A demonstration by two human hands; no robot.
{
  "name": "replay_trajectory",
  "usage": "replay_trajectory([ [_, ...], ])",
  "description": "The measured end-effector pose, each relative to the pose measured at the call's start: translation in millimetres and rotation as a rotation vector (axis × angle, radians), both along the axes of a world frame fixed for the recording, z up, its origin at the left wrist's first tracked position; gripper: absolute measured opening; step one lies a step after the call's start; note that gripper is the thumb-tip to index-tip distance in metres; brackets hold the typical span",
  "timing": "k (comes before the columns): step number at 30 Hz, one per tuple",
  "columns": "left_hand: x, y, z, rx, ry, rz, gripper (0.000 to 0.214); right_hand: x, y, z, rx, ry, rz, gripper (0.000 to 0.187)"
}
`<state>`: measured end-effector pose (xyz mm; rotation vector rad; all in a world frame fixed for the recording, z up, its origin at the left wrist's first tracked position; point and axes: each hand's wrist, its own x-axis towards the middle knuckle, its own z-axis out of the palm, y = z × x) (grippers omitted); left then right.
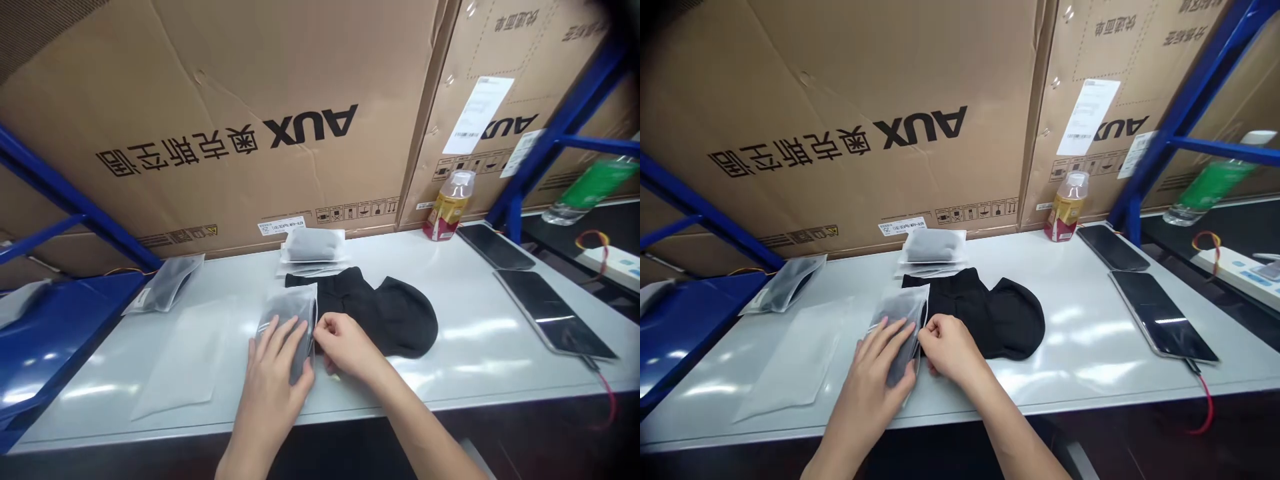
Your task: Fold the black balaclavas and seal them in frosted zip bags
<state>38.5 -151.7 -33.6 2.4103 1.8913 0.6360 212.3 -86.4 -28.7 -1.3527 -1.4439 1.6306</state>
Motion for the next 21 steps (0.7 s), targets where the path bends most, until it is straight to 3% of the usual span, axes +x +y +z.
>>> replay_trajectory([
  [4,5,-1,-16.8,0.031,0.002,0.041,0.06,-3,-2,0.2,0.011,-0.009,-0.014,0.02],
  [7,11,2,-16.1,0.066,0.025,0.054,0.064,-4,-4,1.7,0.022,-0.011,-0.025,0.021],
  [13,8,0,-10.6,-0.023,0.085,0.077,0.072,-3,-5,1.7,0.026,-0.011,-0.064,0.02],
  [17,4,1,-15.8,0.079,0.093,0.078,0.07,-8,-6,0.0,-0.002,0.004,-0.061,0.02],
  [21,10,4,-17.7,0.057,0.19,0.082,0.091,-12,-9,-0.3,0.005,0.014,-0.079,0.021],
])
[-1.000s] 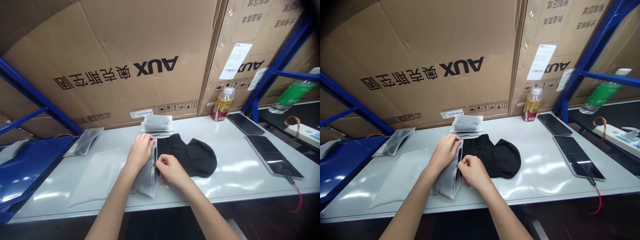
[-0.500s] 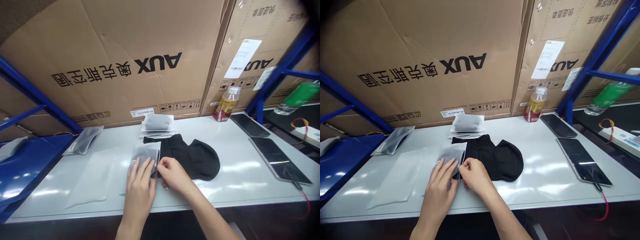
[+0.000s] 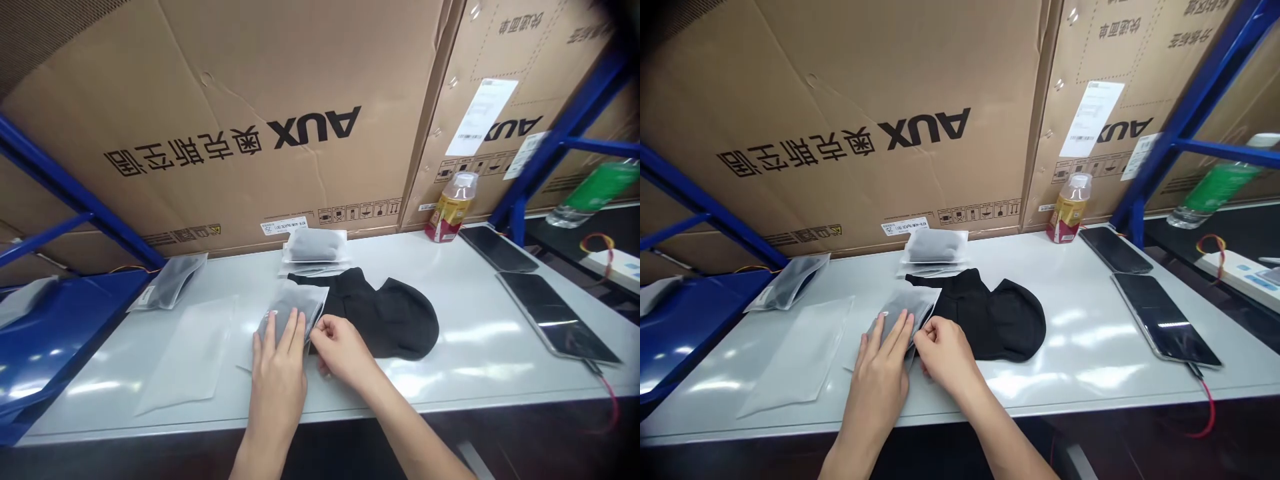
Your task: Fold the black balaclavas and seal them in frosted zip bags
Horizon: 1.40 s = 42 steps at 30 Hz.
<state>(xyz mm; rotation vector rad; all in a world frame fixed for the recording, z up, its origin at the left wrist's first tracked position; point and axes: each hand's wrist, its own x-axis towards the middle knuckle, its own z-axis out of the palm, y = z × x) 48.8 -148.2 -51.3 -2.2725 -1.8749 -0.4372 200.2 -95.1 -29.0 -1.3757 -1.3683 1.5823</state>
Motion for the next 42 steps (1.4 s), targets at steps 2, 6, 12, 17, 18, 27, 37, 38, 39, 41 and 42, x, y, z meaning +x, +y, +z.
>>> replay_trajectory([
  [2,2,1,4.5,-0.061,0.022,-0.009,0.095,0,0,-0.2,-0.003,0.007,-0.01,0.02],
  [6,-8,6,25.3,-0.21,-0.03,-0.103,0.084,2,3,-2.7,-0.037,0.036,0.004,0.019],
  [12,-22,66,57.2,-0.313,-0.26,-0.212,0.048,2,4,-3.5,-0.064,0.05,0.029,0.021],
  [17,-15,124,57.9,-0.318,-0.292,-0.342,0.032,-2,-4,-1.4,-0.01,0.057,-0.01,0.02],
  [18,-13,128,57.2,-0.311,-0.297,-0.35,0.031,-3,-5,-1.9,0.001,0.055,-0.016,0.02],
  [27,-10,117,56.8,-0.174,-0.385,-0.245,0.03,-2,-7,-2.5,0.143,-0.001,-0.055,0.027],
  [37,-12,116,50.4,-0.185,-0.401,-0.222,0.028,-1,-11,-6.8,0.203,-0.03,-0.022,0.026],
  [38,-12,116,49.4,-0.185,-0.394,-0.219,0.028,-2,-12,-6.6,0.205,-0.037,-0.024,0.026],
  [39,-12,115,48.8,-0.184,-0.386,-0.216,0.028,-2,-13,-6.1,0.209,-0.045,-0.028,0.027],
  [41,-13,115,50.4,-0.181,-0.364,-0.21,0.029,-2,-15,-4.1,0.22,-0.055,-0.034,0.03],
  [42,-15,115,53.5,-0.178,-0.349,-0.21,0.029,-2,-15,-2.7,0.222,-0.056,-0.032,0.031],
])
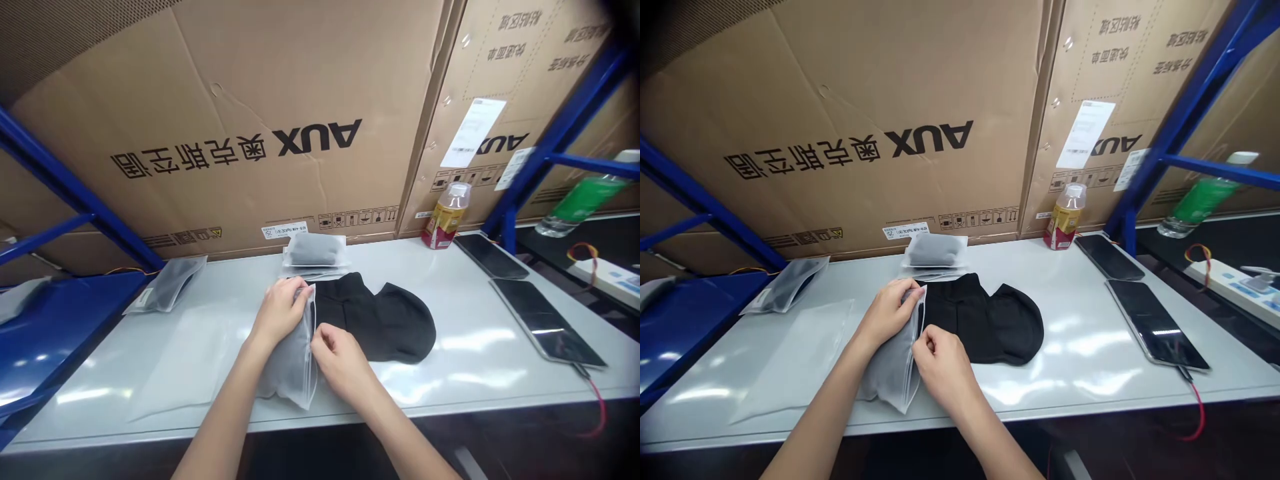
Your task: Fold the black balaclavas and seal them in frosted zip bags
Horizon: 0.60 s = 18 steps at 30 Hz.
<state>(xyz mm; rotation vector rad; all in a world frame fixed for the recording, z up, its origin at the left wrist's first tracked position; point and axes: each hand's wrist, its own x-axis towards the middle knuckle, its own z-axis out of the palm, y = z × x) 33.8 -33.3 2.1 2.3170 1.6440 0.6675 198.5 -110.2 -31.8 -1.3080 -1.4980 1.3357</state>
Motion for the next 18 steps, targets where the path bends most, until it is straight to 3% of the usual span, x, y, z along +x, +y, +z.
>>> replay_trajectory([
  [3,-4,3,20.5,0.02,0.058,-0.035,0.032,7,2,5.1,-0.012,0.012,0.023,0.033],
  [6,3,5,49.7,0.012,0.134,-0.201,0.035,18,7,10.4,-0.038,0.121,0.055,0.028],
  [8,14,1,62.5,-0.008,0.182,-0.356,0.032,26,11,12.2,-0.084,0.277,0.129,0.048],
  [10,24,-12,62.5,0.032,0.213,-0.426,0.025,31,14,10.6,-0.168,0.412,0.177,0.056],
  [13,27,-44,35.1,0.154,0.231,-0.244,0.042,33,19,1.9,-0.286,0.477,0.062,0.063],
  [16,16,-78,-11.8,0.153,0.299,-0.118,0.082,30,20,-5.7,-0.308,0.471,-0.04,0.068],
  [18,6,-91,-38.1,0.234,0.367,-0.005,0.086,30,17,-4.2,-0.29,0.441,-0.037,0.06],
])
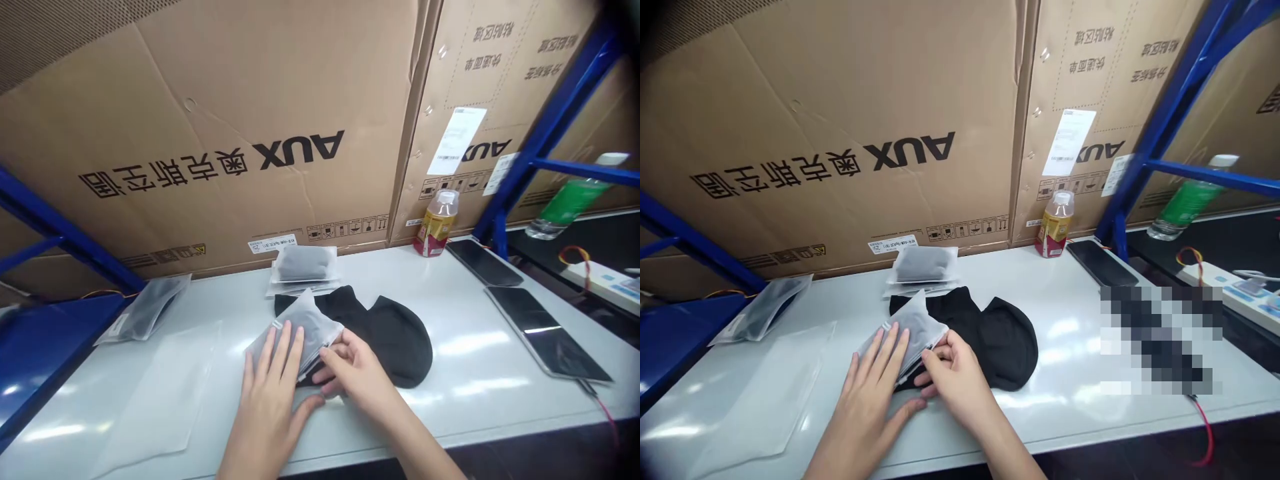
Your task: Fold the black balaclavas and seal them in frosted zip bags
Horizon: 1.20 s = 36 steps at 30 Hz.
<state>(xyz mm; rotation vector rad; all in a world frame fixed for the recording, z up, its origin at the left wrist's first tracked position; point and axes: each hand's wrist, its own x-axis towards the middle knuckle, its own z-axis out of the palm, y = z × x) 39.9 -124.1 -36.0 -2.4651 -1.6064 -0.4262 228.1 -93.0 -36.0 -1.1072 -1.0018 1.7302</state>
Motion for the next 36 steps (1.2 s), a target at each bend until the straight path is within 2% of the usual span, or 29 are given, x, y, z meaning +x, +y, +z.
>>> replay_trajectory([
  [2,-10,-2,-10.1,0.085,0.025,0.041,0.082,5,-6,7.2,0.058,-0.045,0.042,0.047],
  [4,-20,4,1.3,0.144,0.029,0.023,0.088,19,-14,16.2,0.153,-0.135,0.088,0.034],
  [7,-29,23,50.2,0.271,0.044,-0.008,0.087,53,-23,20.4,0.287,-0.412,0.028,0.03],
  [10,-16,61,101.5,0.39,0.085,-0.043,0.081,84,-22,3.8,0.472,-0.868,-0.229,0.034],
  [12,2,100,116.0,0.392,0.12,-0.072,0.076,96,-18,-14.8,0.55,-1.181,-0.373,0.041],
  [14,16,142,110.6,0.169,0.175,-0.088,0.073,104,-13,-32.8,0.544,-1.379,-0.423,0.052],
  [16,22,178,93.2,0.05,0.2,-0.116,0.068,113,-9,-45.6,0.516,-1.437,-0.409,0.06],
  [18,19,199,75.7,-0.032,0.203,-0.145,0.06,126,-5,-51.5,0.516,-1.409,-0.366,0.067],
  [19,16,202,69.5,-0.055,0.195,-0.151,0.058,133,-2,-52.0,0.52,-1.382,-0.336,0.071],
  [20,13,200,65.4,-0.065,0.181,-0.151,0.059,139,1,-51.0,0.521,-1.35,-0.306,0.074],
  [22,9,182,61.3,-0.05,0.141,-0.135,0.064,150,12,-45.9,0.512,-1.288,-0.269,0.073],
  [25,12,129,53.0,-0.06,0.097,-0.167,0.063,153,35,-32.8,0.504,-1.241,-0.27,0.061],
  [27,16,88,40.4,-0.214,0.076,-0.272,0.064,150,48,-22.1,0.535,-1.222,-0.242,0.047],
  [29,15,52,24.9,-0.335,0.053,-0.274,0.065,147,51,-10.7,0.585,-1.186,-0.198,0.031],
  [32,5,13,7.2,-0.353,0.029,-0.199,0.065,146,30,3.0,0.722,-1.105,-0.096,0.021],
  [34,-2,-3,2.5,-0.341,0.029,-0.177,0.068,148,4,7.1,0.831,-1.065,0.048,0.025],
  [36,-8,-10,2.4,-0.337,0.026,-0.181,0.067,151,-20,7.7,0.869,-1.067,0.205,0.027],
])
